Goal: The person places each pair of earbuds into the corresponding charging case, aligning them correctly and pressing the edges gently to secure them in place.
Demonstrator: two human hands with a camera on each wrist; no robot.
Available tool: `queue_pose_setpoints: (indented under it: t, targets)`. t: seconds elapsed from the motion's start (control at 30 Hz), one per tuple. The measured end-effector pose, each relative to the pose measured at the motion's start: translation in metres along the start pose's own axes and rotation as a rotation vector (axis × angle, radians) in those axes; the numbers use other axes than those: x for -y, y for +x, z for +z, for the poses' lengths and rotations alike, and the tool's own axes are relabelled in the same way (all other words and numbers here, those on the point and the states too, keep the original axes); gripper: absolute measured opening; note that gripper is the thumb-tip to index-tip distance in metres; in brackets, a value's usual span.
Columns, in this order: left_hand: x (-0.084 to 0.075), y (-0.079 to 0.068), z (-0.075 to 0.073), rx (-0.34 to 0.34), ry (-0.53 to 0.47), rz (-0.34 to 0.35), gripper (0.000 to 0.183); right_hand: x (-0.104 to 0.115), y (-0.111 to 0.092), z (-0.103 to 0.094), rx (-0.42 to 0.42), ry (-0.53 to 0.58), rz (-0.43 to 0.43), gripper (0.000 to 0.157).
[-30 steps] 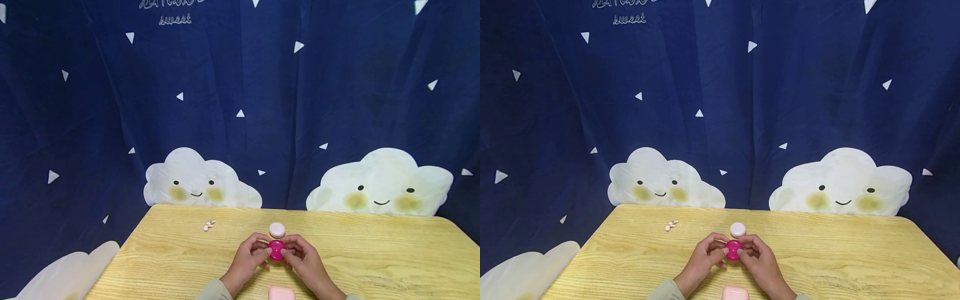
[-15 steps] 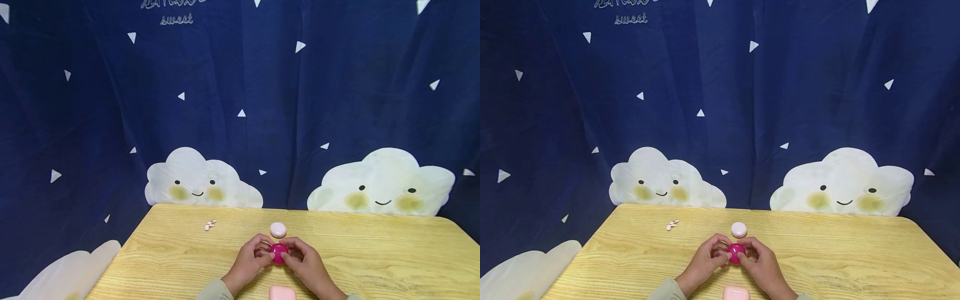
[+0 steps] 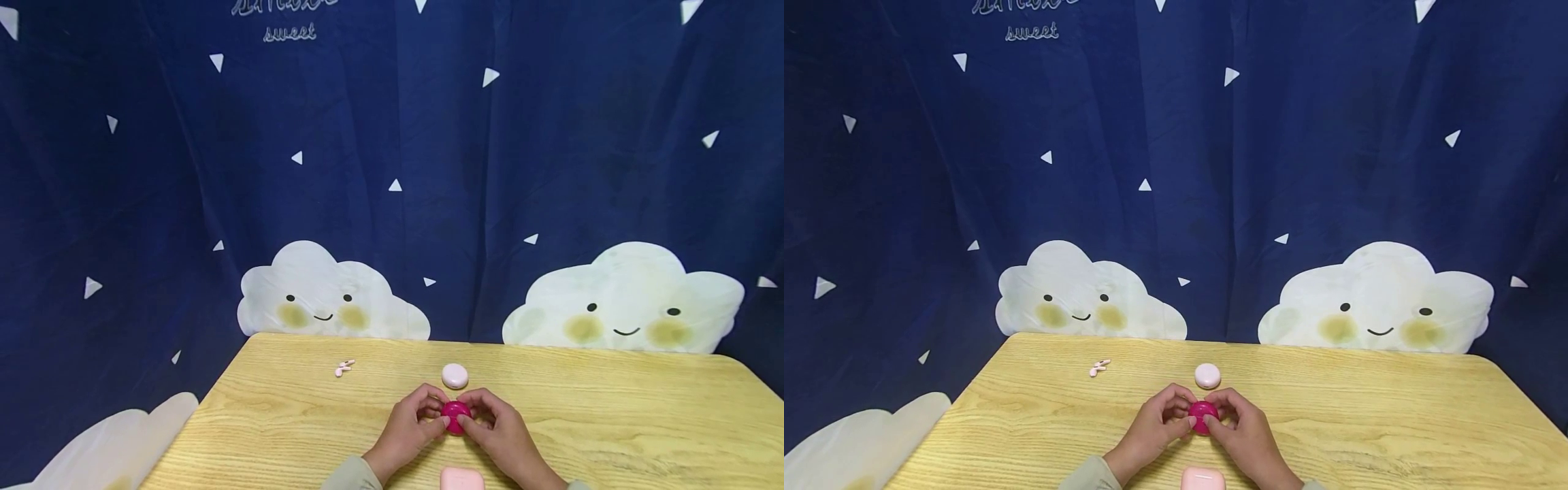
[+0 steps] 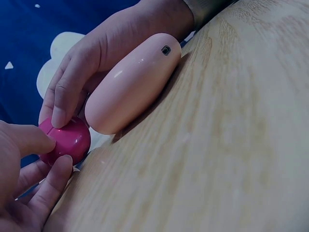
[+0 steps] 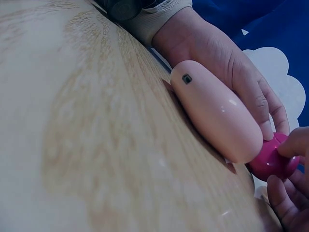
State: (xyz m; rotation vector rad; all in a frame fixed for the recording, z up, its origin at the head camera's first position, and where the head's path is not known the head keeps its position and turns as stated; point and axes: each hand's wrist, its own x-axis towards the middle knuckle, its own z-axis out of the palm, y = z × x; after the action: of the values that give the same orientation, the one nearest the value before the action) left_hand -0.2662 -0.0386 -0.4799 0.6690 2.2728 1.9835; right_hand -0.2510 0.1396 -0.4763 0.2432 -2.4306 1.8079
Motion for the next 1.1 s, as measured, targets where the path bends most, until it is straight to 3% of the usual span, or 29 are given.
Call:
queue_pose_setpoints:
  t: [0.57, 0.8, 0.87, 0.97, 1.1]
  targets:
    - [0.001, 0.000, -0.002, -0.040, 0.157, 0.009, 0.026, -0.001, 0.001, 0.000, -0.068, -0.043, -0.014, 0.024]
    - [-0.035, -0.009, 0.000, -0.052, 0.169, 0.017, 0.024, 0.016, -0.004, 0.001, -0.098, -0.039, -0.017, 0.023]
    - [-0.037, -0.010, -0.001, -0.054, 0.175, 0.014, 0.024, 0.021, -0.006, 0.002, -0.103, -0.035, -0.018, 0.023]
    - [-0.032, -0.008, -0.001, -0.058, 0.179, 0.006, 0.025, 0.020, -0.006, 0.001, -0.102, -0.044, -0.007, 0.023]
    - [-0.013, -0.003, 0.000, -0.069, 0.195, -0.005, 0.026, 0.015, -0.004, 0.001, -0.095, -0.060, 0.011, 0.023]
